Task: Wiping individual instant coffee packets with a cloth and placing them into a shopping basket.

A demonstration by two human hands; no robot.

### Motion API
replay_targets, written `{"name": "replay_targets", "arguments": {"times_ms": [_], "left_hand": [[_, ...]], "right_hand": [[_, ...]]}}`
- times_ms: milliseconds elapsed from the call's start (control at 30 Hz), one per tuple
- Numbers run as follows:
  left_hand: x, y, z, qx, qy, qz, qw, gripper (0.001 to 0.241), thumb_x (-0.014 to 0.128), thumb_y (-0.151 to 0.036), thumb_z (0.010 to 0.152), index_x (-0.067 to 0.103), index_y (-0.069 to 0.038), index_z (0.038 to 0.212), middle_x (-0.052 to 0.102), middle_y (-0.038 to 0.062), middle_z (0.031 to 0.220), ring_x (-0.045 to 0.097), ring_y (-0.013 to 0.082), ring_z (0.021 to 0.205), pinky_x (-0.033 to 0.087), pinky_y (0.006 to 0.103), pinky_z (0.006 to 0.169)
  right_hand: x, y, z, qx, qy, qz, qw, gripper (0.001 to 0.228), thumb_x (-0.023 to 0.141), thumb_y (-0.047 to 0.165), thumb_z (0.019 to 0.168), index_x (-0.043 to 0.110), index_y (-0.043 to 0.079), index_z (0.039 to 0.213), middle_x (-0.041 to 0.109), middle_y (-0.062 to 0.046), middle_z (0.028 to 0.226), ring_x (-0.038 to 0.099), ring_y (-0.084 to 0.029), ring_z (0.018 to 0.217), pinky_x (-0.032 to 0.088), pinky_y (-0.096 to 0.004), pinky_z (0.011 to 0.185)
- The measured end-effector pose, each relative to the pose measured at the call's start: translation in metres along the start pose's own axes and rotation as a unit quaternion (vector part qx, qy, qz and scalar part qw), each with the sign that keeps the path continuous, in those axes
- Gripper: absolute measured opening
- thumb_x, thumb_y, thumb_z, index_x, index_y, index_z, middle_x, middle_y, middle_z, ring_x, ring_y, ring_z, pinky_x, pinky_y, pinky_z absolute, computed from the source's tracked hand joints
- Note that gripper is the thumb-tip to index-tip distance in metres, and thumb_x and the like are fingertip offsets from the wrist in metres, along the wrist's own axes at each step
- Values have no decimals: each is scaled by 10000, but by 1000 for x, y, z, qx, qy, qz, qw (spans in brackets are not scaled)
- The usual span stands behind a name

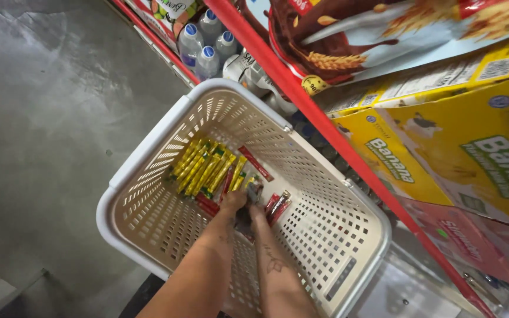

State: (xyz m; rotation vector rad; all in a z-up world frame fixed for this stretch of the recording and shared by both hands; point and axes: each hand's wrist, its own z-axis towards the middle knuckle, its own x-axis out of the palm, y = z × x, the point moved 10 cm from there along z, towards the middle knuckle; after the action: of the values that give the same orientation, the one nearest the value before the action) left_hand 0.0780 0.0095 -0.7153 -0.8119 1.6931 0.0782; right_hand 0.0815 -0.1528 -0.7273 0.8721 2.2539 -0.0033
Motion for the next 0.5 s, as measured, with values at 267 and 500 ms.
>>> {"name": "replay_targets", "arguments": {"times_ms": [267, 500], "left_hand": [[48, -3, 28, -72, 357, -155, 918, 690, 466, -717, 826, 498, -390, 1433, 635, 89, 1388, 559, 291, 1361, 452, 450, 1104], [-166, -85, -7, -35, 343, -399, 849, 621, 679, -521, 891, 571, -304, 1463, 542, 202, 1491, 485, 386, 1412, 415, 495, 1148]], "right_hand": [[-47, 40, 0, -79, 13, 161, 984, 447, 795, 224, 733, 722, 31, 1129, 716, -219, 1075, 704, -370, 1019, 557, -548, 847], [-187, 142, -184, -115, 122, 342, 925, 641, 932, 184, 721, 650, -28, 1256, 699, -300, 1060, 709, -432, 964, 580, -574, 746]]}}
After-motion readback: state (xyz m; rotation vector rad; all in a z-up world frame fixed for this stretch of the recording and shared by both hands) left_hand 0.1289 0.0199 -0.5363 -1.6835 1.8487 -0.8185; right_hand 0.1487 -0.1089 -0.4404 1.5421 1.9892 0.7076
